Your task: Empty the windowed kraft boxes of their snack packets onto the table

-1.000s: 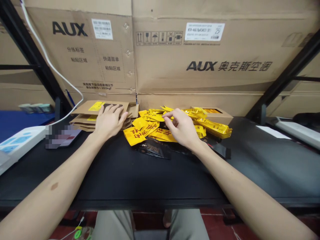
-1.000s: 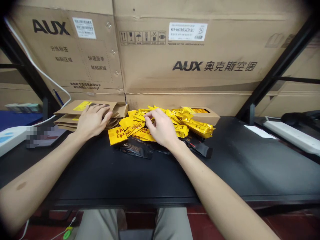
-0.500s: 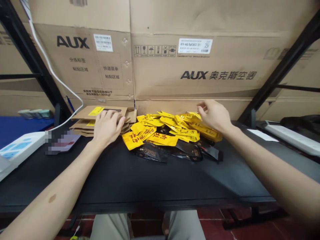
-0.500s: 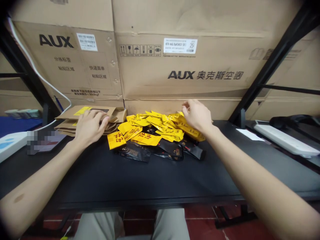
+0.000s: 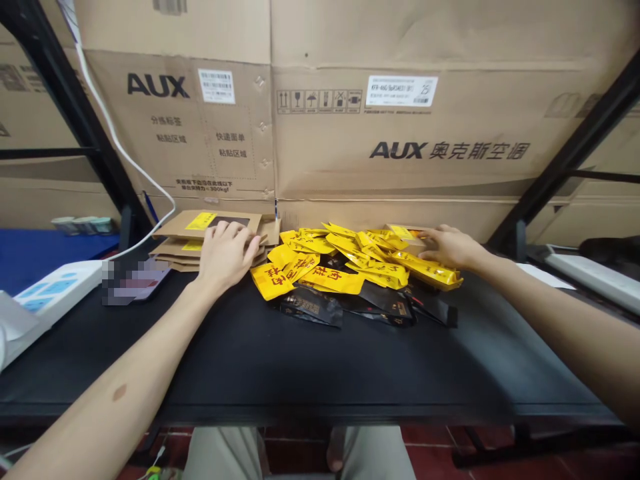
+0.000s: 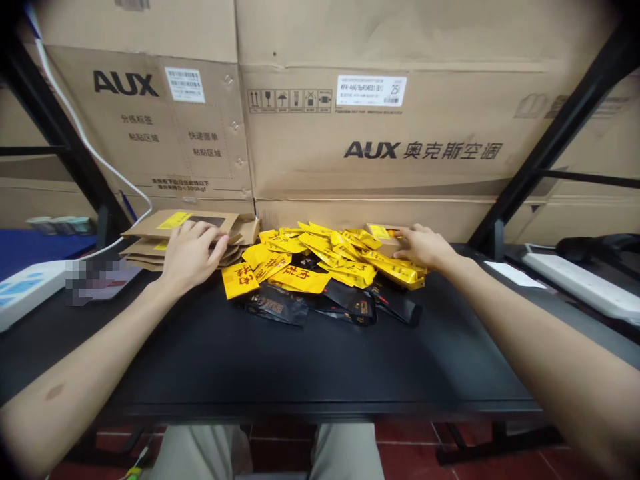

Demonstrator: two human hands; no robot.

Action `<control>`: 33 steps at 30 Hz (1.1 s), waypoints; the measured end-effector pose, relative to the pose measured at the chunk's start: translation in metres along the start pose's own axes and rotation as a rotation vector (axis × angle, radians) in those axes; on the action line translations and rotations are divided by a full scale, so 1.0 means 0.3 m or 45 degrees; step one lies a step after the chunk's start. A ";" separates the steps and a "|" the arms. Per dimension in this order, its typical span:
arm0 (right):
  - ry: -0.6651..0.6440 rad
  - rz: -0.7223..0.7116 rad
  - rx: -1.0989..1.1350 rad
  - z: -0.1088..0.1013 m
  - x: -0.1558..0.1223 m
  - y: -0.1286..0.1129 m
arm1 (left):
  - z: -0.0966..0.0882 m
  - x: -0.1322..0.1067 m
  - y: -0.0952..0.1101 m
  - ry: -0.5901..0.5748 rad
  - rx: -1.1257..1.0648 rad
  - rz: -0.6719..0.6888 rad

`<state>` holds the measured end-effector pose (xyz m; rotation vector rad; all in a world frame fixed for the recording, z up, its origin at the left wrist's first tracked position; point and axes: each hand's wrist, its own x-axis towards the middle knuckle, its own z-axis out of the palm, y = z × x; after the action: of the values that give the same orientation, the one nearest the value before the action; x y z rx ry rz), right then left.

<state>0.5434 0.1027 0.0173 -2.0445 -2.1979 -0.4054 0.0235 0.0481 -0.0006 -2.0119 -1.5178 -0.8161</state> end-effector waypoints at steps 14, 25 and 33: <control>0.307 0.045 -0.081 -0.133 -0.024 -0.081 | -0.014 0.006 0.009 -0.033 -0.098 -0.033; 0.614 -0.072 -0.080 -0.297 -0.008 -0.324 | -0.023 0.011 0.016 -0.006 -0.212 -0.052; 0.868 -0.449 0.239 -0.257 -0.098 -0.647 | -0.038 0.015 0.133 0.080 -1.301 -0.426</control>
<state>0.3457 0.0428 0.0606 -1.1709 -2.0340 -0.7595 0.0610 0.0327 0.0094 -2.3278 -1.5737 -2.0937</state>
